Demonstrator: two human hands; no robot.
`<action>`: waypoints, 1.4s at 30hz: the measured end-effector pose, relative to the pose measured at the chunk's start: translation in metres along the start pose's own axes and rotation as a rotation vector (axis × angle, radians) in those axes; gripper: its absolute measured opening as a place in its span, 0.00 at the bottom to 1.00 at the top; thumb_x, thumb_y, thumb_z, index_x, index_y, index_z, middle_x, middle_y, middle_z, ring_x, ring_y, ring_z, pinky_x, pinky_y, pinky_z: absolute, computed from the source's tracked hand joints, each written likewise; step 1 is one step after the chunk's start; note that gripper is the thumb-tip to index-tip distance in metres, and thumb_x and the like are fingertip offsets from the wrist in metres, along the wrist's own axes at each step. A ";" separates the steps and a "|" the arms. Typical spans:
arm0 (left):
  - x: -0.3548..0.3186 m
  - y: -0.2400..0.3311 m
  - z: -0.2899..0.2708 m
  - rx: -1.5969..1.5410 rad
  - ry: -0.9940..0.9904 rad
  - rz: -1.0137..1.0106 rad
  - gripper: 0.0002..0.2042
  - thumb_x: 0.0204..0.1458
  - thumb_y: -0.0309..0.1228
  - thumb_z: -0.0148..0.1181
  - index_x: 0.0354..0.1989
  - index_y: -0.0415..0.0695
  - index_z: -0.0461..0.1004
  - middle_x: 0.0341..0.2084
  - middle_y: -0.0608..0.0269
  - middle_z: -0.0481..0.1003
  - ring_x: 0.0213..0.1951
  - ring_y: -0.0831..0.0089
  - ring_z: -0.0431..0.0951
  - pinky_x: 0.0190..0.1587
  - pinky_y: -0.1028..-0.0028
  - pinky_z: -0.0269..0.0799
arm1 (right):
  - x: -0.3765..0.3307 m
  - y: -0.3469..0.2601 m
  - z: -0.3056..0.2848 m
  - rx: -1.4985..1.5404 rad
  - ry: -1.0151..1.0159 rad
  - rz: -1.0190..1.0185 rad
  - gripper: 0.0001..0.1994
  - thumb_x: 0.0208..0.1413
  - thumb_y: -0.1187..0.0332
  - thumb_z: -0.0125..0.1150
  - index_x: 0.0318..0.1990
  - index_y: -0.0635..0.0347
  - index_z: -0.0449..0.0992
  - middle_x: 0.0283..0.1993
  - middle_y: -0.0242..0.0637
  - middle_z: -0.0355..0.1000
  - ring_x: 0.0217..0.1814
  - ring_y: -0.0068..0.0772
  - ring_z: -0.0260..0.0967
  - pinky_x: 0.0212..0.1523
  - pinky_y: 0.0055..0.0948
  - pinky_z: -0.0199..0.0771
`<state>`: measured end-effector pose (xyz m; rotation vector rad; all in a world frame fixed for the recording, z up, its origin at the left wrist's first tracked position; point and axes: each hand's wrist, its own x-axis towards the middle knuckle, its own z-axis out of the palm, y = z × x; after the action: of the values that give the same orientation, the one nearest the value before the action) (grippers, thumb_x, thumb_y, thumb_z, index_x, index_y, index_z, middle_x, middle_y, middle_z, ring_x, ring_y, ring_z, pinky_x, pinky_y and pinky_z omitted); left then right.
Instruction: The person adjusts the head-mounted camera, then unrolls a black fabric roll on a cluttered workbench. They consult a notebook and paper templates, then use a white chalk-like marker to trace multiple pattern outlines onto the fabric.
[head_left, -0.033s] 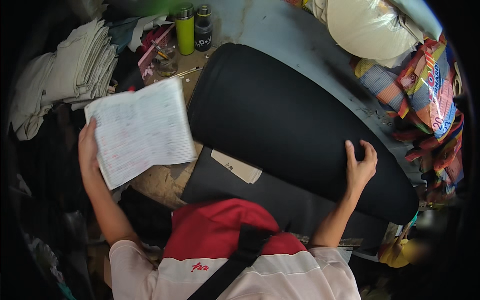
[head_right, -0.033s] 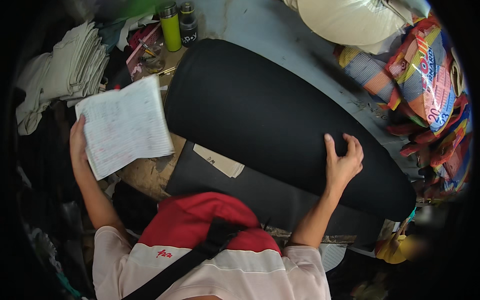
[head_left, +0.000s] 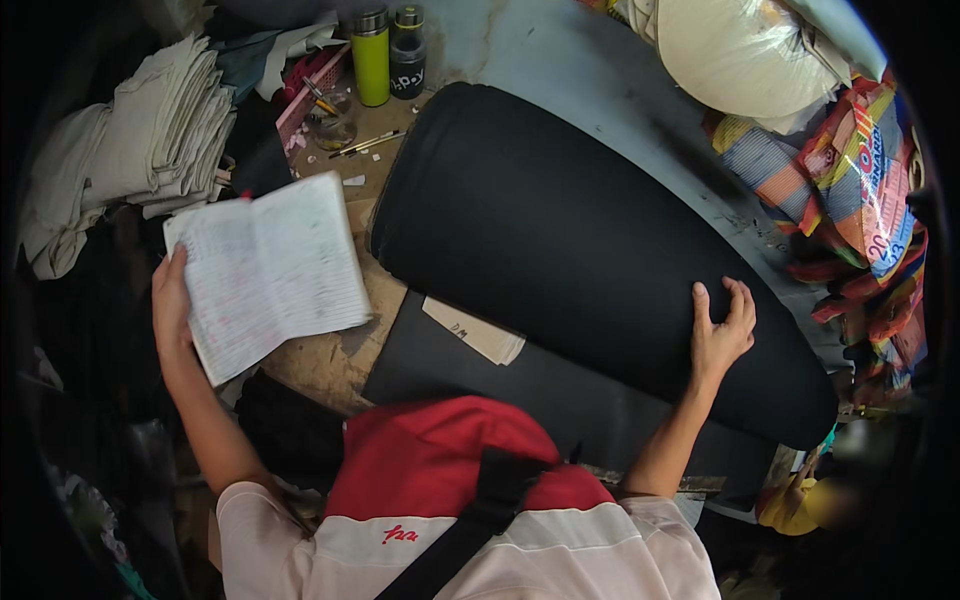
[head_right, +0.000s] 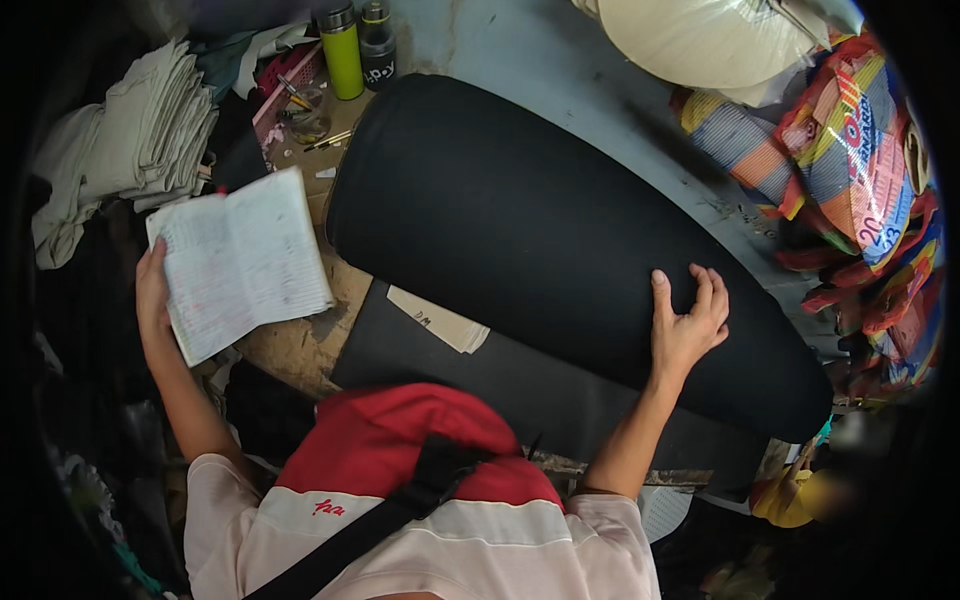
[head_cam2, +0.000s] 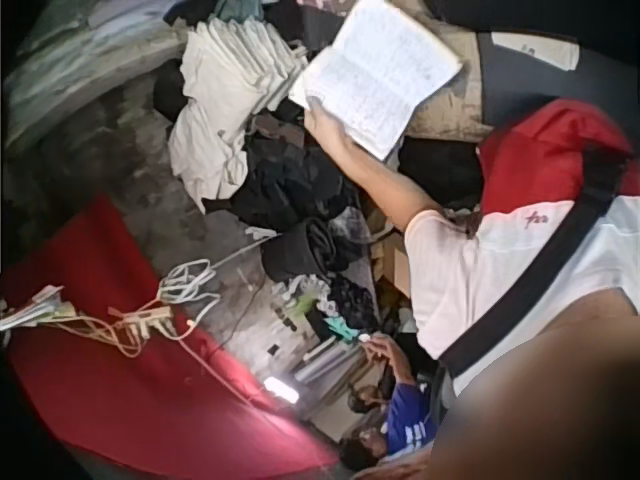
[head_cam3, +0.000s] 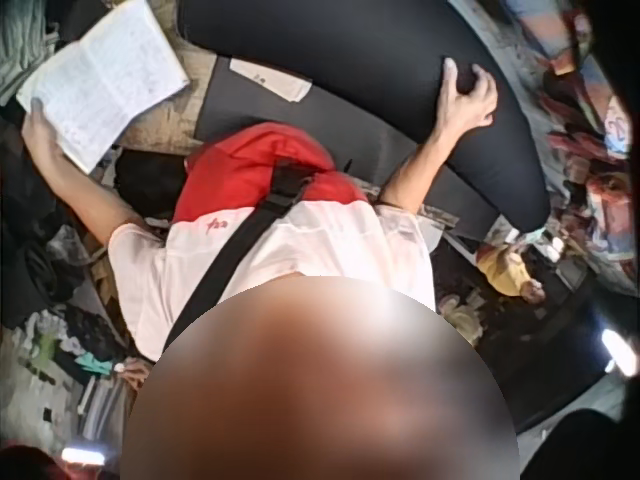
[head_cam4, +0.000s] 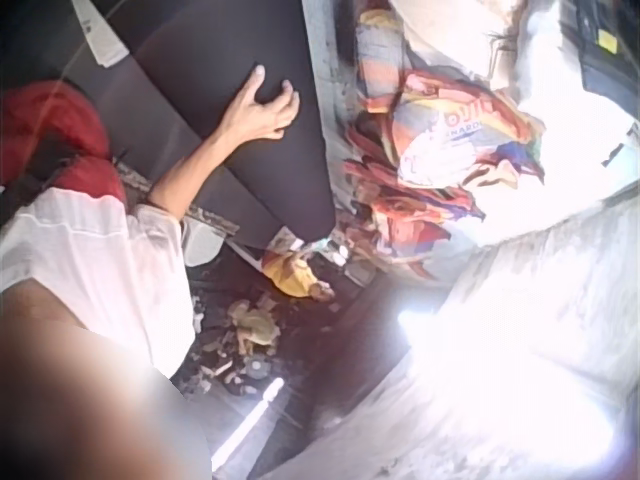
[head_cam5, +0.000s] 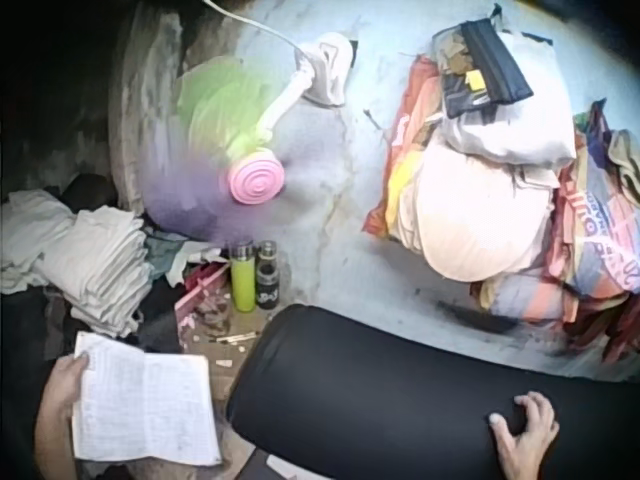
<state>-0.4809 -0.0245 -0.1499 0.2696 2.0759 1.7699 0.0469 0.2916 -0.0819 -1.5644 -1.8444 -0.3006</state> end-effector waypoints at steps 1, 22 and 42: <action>0.001 -0.006 -0.014 0.208 0.098 0.068 0.19 0.60 0.37 0.48 0.49 0.32 0.71 0.37 0.56 0.77 0.34 0.68 0.77 0.39 0.73 0.71 | -0.002 0.008 0.007 -0.023 0.029 -0.027 0.22 0.41 0.48 0.69 0.39 0.53 0.77 0.48 0.34 0.72 0.56 0.35 0.66 0.58 0.53 0.52; -0.016 -0.069 0.170 1.156 -0.409 0.353 0.26 0.47 0.41 0.61 0.52 0.39 0.69 0.51 0.41 0.68 0.55 0.48 0.65 0.56 0.57 0.63 | 0.196 0.066 0.121 0.367 -0.883 0.121 0.40 0.53 0.38 0.50 0.57 0.72 0.67 0.56 0.52 0.68 0.62 0.43 0.62 0.63 0.29 0.54; 0.142 -0.101 0.267 1.100 -0.184 0.533 0.16 0.50 0.24 0.47 0.47 0.43 0.73 0.42 0.47 0.74 0.46 0.53 0.75 0.47 0.59 0.72 | 0.097 -0.041 0.070 0.333 0.439 -0.070 0.21 0.53 0.61 0.65 0.14 0.63 0.69 0.11 0.34 0.63 0.13 0.25 0.55 0.18 0.27 0.59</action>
<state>-0.4866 0.2538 -0.3055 1.3085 2.7633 0.5416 -0.0193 0.3979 -0.0621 -1.1055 -1.5152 -0.3205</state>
